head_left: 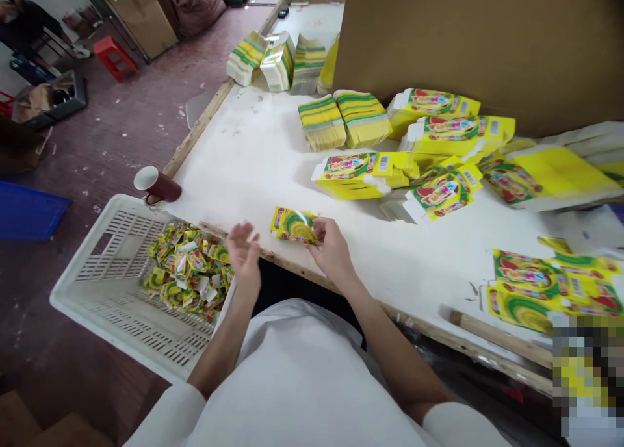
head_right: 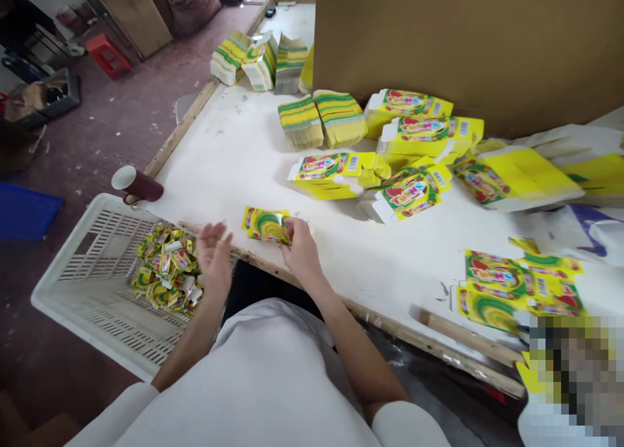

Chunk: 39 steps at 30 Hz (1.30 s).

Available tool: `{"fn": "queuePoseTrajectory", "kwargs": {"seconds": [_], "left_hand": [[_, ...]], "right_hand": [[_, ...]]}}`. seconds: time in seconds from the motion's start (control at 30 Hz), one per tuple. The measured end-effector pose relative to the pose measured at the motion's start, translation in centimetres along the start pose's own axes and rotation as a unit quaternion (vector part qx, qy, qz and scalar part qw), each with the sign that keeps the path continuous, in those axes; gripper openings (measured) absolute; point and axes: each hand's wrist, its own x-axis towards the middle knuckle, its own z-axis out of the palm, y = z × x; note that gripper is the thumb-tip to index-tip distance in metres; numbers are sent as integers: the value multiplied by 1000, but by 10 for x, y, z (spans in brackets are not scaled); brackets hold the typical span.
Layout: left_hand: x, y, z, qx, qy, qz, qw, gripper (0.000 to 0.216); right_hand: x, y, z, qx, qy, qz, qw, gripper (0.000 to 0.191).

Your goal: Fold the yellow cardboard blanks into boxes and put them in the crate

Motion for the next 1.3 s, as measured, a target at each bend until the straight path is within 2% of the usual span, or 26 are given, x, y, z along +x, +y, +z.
{"fn": "queuePoseTrajectory", "kwargs": {"seconds": [0.07,0.17,0.33,0.43,0.57,0.7,0.77,0.83,0.93,1.03,1.13,1.17,1.23,1.3], "left_hand": [[-9,-11,27,-94,-53,-90,990,60],[-12,-12,53,-191,-72,-182,962,54],[0,7,69,-243,-52,-206,946,33],[5,13,72,-246,-34,-188,950,28],[8,12,74,-217,-20,-166,962,29],[7,4,72,-161,0,-164,973,42],[5,1,70,-165,-22,-169,971,56],[2,-1,69,-174,-47,-167,969,60],[-1,-6,68,-149,-49,-161,974,43],[1,-13,63,-110,-46,-146,982,35],[8,-10,51,-27,-78,-121,989,39],[11,-4,46,16,-83,-84,993,42],[17,15,35,125,-97,37,987,52],[24,36,28,259,-157,160,940,73]], "right_hand": [[-4,-11,-5,44,-11,-16,999,50],[-11,-22,-10,120,-67,-38,990,53],[-17,-26,-18,321,-186,-21,929,79],[-17,-31,-17,324,-221,-14,920,89],[-17,-35,-4,226,-176,-6,958,72],[-16,-28,10,209,-101,40,972,58],[-14,-23,11,227,-49,69,970,53],[-11,-20,9,270,-22,91,958,44],[-5,-16,1,323,-24,114,939,27],[-2,-12,-3,290,-8,99,952,23],[0,-9,-8,210,36,31,977,18],[0,-8,-10,165,54,-2,985,17],[0,-9,-17,45,85,-84,992,19],[0,-11,-23,-78,85,-169,979,28]]}}
